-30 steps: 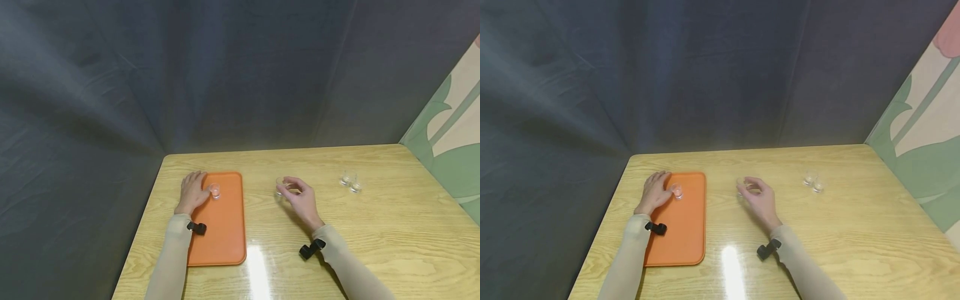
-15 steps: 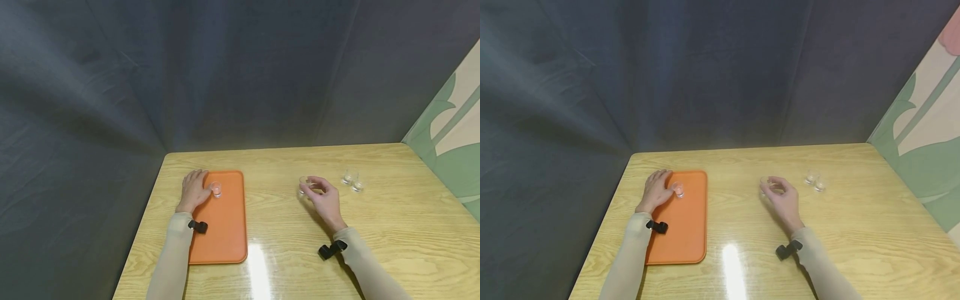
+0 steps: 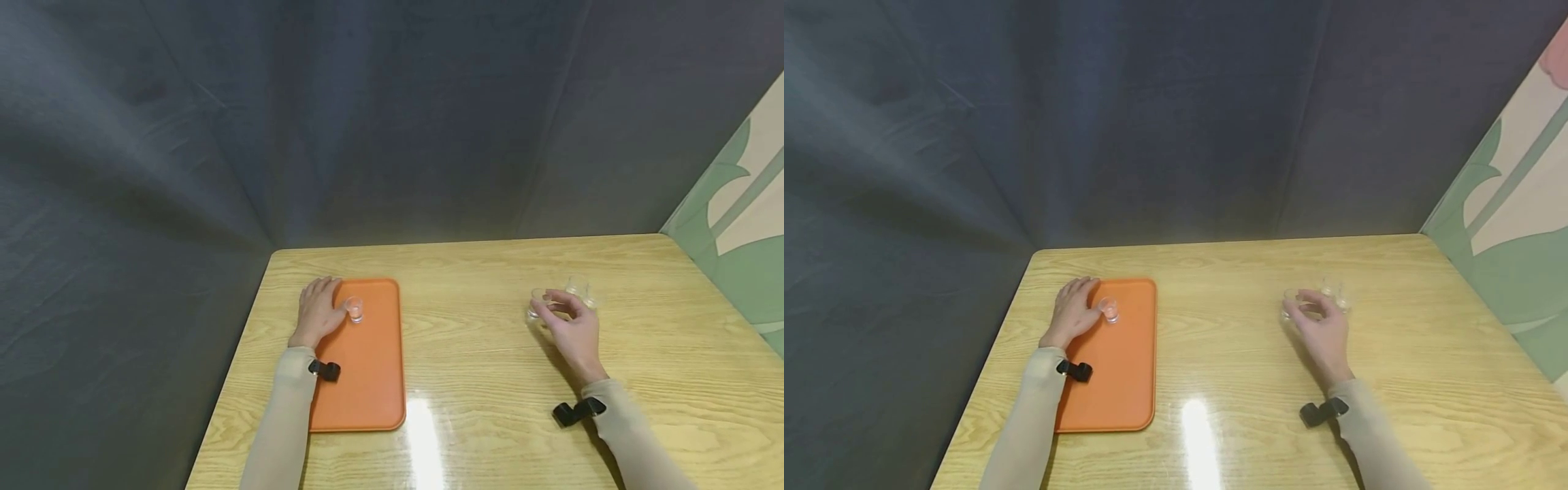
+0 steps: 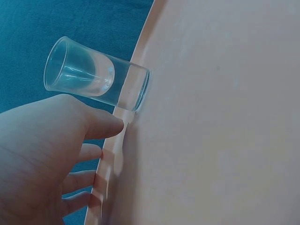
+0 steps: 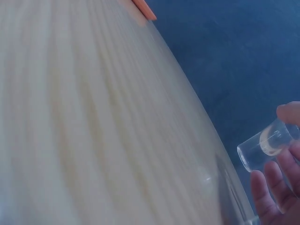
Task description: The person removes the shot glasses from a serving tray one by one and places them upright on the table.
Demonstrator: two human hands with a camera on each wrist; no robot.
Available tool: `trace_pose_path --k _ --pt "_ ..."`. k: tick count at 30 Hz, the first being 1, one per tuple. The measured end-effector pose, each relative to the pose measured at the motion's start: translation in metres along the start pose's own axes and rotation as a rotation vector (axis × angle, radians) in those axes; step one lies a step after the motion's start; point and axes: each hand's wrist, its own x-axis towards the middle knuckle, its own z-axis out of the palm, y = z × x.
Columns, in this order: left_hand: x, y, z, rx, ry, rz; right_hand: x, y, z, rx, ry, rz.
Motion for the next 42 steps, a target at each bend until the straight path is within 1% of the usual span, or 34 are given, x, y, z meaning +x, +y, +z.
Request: trace_pose_path --k 8,11,16,22,26,29,36,42 --pt "0.000 0.000 0.000 -0.011 0.002 -0.001 0.008 0.003 -0.025 -0.064 0.090 -0.018" --pt "0.000 -0.001 0.000 -0.008 0.001 0.003 0.011 0.004 -0.032 -0.116 0.115 -0.013" --pt "0.001 -0.002 0.000 -0.006 0.000 0.006 0.016 0.006 -0.039 -0.194 0.132 0.008" --pt "0.000 -0.002 -0.001 -0.012 -0.003 0.000 0.019 0.008 -0.043 -0.300 0.142 -0.036" --pt "0.000 -0.001 -0.001 -0.009 -0.001 0.001 0.021 0.010 -0.044 -0.345 0.117 -0.031" --pt "0.000 -0.001 0.000 -0.008 -0.002 0.002 0.022 0.012 -0.044 -0.356 0.088 -0.012" --pt "0.001 0.000 0.000 -0.005 0.002 0.005 0.023 0.013 -0.042 -0.348 0.069 -0.021" --pt "0.001 -0.001 0.000 -0.007 0.004 0.009 0.021 0.012 -0.041 -0.336 0.026 -0.031"
